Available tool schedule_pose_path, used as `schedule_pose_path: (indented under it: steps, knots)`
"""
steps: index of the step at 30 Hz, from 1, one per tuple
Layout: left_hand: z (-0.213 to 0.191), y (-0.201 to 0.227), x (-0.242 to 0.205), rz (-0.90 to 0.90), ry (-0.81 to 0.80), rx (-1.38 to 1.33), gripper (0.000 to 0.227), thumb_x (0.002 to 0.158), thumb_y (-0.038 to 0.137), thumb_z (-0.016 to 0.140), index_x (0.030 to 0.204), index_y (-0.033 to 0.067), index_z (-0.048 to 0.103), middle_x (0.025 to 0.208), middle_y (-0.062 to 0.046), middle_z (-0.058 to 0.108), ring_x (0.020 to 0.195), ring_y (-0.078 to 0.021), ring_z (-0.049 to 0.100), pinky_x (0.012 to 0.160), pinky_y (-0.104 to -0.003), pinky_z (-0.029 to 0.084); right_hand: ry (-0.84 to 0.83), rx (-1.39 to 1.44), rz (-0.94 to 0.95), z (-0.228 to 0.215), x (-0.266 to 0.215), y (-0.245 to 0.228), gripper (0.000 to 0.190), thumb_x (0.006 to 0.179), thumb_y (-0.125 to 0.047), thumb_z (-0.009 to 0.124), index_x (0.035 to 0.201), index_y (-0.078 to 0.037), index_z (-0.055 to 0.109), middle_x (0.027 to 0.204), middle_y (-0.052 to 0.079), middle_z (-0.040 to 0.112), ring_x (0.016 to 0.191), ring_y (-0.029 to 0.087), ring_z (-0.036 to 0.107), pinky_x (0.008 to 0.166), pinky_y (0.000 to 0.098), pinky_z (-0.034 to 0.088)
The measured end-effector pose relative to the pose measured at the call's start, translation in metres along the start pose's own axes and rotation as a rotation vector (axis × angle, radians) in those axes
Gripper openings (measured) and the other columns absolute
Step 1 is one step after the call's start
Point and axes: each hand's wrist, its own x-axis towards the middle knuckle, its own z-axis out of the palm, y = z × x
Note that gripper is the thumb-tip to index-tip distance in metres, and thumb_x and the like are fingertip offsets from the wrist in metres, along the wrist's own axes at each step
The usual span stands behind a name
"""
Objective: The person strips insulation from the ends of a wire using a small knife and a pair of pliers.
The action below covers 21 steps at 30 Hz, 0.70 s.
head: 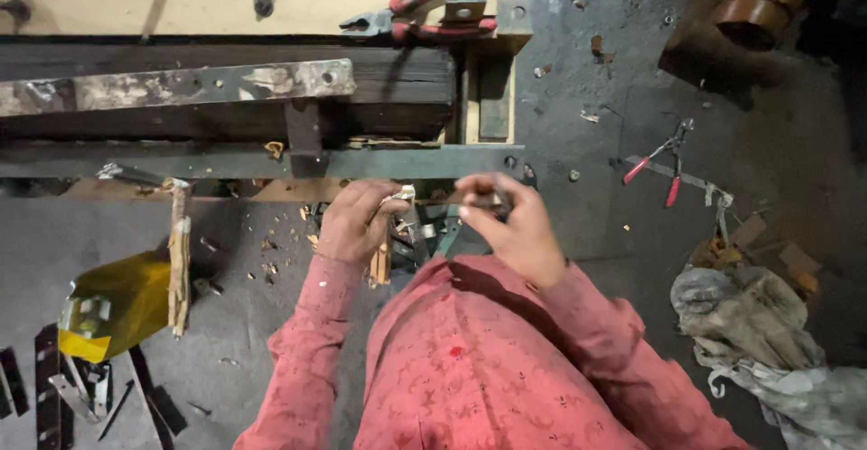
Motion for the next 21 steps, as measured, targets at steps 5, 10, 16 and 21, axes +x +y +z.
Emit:
schedule_pose_path:
  steps: [5, 10, 16, 21]
  knots:
    - [0.007, 0.003, -0.008, -0.156, 0.032, -0.143, 0.03, 0.091, 0.007, 0.07, 0.121, 0.0068, 0.071, 0.117, -0.013, 0.073, 0.108, -0.0329, 0.071, 0.093, -0.04, 0.057, -0.069, -0.267, -0.189, 0.038, 0.027, 0.009, 0.033, 0.086, 0.0, 0.077, 0.118, -0.003, 0.072, 0.112, 0.007, 0.072, 0.103, 0.016, 0.07, 0.091, 0.0281, 0.054]
    - [0.019, 0.001, -0.01, -0.251, 0.156, -0.212, 0.027, 0.089, 0.003, 0.071, 0.115, 0.0091, 0.074, 0.111, -0.01, 0.076, 0.103, -0.0294, 0.074, 0.089, -0.037, 0.059, -0.117, -0.343, -0.154, 0.05, 0.031, 0.003, 0.025, 0.09, -0.006, 0.077, 0.114, -0.003, 0.075, 0.112, 0.011, 0.075, 0.098, 0.021, 0.073, 0.087, 0.0302, 0.056]
    - [0.021, -0.008, -0.012, -0.291, 0.156, -0.276, 0.029, 0.085, -0.004, 0.067, 0.111, 0.0087, 0.074, 0.109, -0.01, 0.077, 0.103, -0.0287, 0.074, 0.089, -0.036, 0.059, -0.117, -0.407, -0.153, 0.051, 0.038, 0.002, 0.021, 0.088, -0.011, 0.078, 0.108, -0.004, 0.077, 0.103, 0.01, 0.077, 0.088, 0.019, 0.075, 0.077, 0.0302, 0.057]
    - [0.02, -0.008, -0.015, -0.232, 0.183, -0.355, 0.035, 0.085, -0.009, 0.064, 0.115, 0.0055, 0.073, 0.112, -0.014, 0.076, 0.107, -0.0302, 0.073, 0.095, -0.037, 0.057, -0.075, -0.471, -0.154, 0.055, 0.038, 0.004, 0.019, 0.087, -0.012, 0.079, 0.105, -0.005, 0.078, 0.099, 0.01, 0.078, 0.08, 0.018, 0.074, 0.072, 0.0295, 0.057]
